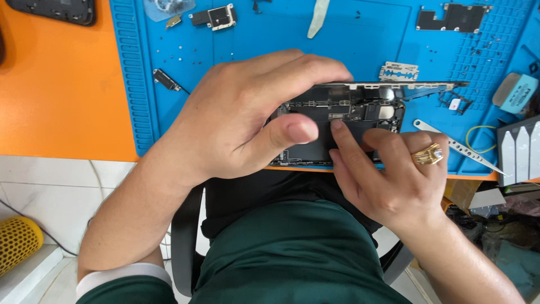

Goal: The person unpacks a new smartphone battery from its packaging and removes the protective film. They then open the back of a disassembled smartphone and place the new battery inside the device.

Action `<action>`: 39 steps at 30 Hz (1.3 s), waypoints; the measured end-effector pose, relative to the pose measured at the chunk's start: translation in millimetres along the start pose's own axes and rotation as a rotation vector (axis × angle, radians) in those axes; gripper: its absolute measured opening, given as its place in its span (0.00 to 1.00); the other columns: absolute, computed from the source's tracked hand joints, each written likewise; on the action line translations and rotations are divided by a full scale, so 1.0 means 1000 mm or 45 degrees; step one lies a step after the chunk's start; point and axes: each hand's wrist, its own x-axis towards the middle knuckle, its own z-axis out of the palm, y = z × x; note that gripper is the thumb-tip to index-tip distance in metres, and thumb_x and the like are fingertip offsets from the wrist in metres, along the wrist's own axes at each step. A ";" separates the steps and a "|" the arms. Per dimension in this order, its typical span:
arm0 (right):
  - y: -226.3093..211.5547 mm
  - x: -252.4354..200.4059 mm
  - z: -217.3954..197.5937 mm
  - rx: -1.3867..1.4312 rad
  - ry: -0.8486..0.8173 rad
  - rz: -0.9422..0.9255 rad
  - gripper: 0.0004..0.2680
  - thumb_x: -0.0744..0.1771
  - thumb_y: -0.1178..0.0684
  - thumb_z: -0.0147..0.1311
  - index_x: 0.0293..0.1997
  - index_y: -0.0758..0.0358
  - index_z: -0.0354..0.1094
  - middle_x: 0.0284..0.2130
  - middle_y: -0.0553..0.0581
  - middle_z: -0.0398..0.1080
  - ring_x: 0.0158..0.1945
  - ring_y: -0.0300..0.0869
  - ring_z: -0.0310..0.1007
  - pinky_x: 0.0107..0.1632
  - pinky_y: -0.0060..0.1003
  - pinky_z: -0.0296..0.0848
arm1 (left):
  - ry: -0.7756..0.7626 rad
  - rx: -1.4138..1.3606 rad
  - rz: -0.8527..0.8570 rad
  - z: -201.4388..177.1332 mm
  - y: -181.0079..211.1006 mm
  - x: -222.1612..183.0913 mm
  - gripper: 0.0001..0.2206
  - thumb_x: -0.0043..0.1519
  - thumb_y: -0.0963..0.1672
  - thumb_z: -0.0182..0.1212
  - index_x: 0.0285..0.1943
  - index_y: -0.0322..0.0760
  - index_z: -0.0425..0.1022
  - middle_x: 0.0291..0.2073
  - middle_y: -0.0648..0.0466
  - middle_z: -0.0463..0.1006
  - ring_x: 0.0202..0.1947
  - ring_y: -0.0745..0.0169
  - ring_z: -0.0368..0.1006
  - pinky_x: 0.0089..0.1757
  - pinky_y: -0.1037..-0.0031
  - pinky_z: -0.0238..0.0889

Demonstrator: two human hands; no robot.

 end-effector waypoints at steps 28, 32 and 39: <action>-0.036 0.017 -0.002 0.090 -0.080 -0.093 0.13 0.74 0.36 0.52 0.52 0.49 0.80 0.35 0.52 0.65 0.30 0.48 0.60 0.35 0.45 0.59 | 0.001 -0.075 0.070 0.000 -0.007 -0.002 0.45 0.68 0.66 0.11 0.69 0.37 0.66 0.56 0.49 0.80 0.48 0.45 0.79 0.37 0.60 0.65; -0.019 -0.007 0.004 -0.024 -0.035 0.048 0.20 0.74 0.32 0.54 0.65 0.53 0.82 0.37 0.53 0.73 0.38 0.60 0.70 0.43 0.51 0.65 | -0.010 -0.052 0.052 0.000 -0.008 -0.002 0.46 0.67 0.66 0.11 0.70 0.36 0.67 0.51 0.51 0.78 0.35 0.51 0.73 0.32 0.61 0.60; -0.001 -0.021 0.005 -0.114 -0.054 0.182 0.17 0.74 0.37 0.59 0.63 0.55 0.85 0.39 0.55 0.72 0.40 0.59 0.68 0.46 0.52 0.63 | -0.022 -0.060 0.064 -0.001 -0.004 0.000 0.45 0.68 0.65 0.12 0.69 0.35 0.68 0.50 0.52 0.79 0.39 0.51 0.75 0.34 0.62 0.61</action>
